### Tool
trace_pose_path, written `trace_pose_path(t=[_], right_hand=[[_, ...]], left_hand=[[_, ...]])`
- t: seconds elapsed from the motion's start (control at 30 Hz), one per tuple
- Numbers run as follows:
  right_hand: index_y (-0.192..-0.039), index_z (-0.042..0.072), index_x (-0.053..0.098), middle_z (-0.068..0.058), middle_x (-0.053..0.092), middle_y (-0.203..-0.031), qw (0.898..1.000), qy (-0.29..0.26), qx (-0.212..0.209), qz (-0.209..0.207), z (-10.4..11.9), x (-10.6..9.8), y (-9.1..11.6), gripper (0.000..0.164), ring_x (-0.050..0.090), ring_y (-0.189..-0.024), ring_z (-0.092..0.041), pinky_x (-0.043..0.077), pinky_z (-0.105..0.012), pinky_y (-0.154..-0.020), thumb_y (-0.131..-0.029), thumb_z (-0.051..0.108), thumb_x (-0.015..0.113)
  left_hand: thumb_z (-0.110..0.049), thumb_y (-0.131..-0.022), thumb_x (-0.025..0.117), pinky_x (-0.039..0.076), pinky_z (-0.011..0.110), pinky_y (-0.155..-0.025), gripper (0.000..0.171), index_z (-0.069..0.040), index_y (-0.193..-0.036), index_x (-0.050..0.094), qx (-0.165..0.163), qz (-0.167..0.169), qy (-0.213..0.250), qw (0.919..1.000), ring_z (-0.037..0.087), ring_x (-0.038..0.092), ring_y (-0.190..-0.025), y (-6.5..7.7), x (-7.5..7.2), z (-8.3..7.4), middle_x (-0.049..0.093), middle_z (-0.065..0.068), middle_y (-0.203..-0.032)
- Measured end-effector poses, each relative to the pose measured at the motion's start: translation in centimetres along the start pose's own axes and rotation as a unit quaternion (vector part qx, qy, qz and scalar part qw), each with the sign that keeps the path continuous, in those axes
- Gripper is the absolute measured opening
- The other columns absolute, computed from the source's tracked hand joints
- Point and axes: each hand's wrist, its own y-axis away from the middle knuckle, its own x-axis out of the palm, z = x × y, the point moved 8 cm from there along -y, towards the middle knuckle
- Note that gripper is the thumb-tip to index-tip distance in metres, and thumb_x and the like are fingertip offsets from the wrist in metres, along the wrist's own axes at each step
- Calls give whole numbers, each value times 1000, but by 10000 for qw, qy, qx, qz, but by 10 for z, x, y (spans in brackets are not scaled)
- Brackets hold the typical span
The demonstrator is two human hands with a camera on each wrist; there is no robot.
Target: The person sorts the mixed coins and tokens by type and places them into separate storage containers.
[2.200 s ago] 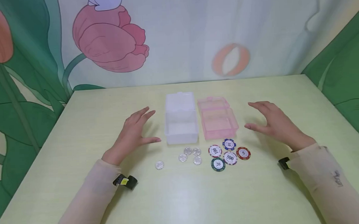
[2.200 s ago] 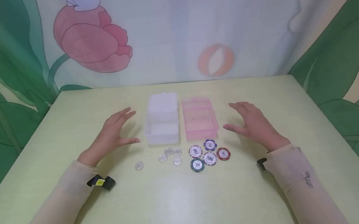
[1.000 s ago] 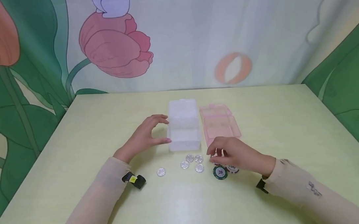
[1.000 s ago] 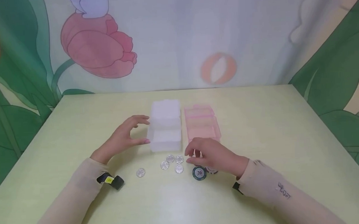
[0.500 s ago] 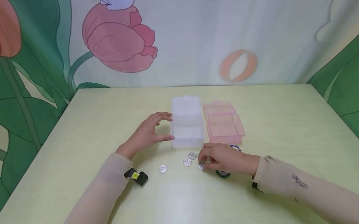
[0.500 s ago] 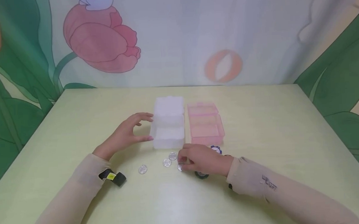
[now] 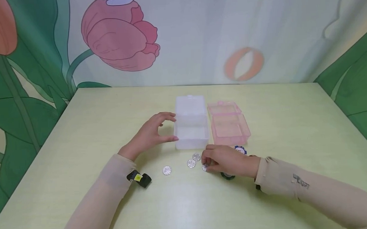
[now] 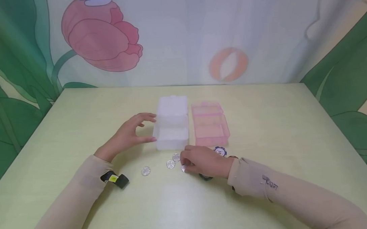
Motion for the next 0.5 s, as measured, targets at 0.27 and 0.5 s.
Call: trace_pose_path(t=[0.27,0.5], right_hand=[[-88,16,58,8,52,-81,9996,135,217,88,0,0,-3,15,45,-65,-2,43,-15,-62,-79,25,68],[-86,17,55,7,50,-78,9993,112,334,151,-2,-1,-4,18,44,-64,-3,41,-16,-60,-79,28,67]], left_hand=[[-35,-70,75,45,35,-93,57,-12,-116,52,38,-7,65,10000,16,40,-125,0,-1,0,44,-3,-136],[-33,-69,76,45,35,-92,56,-12,-115,51,5,6,154,9999,17,41,-123,-1,0,1,45,-2,-135]])
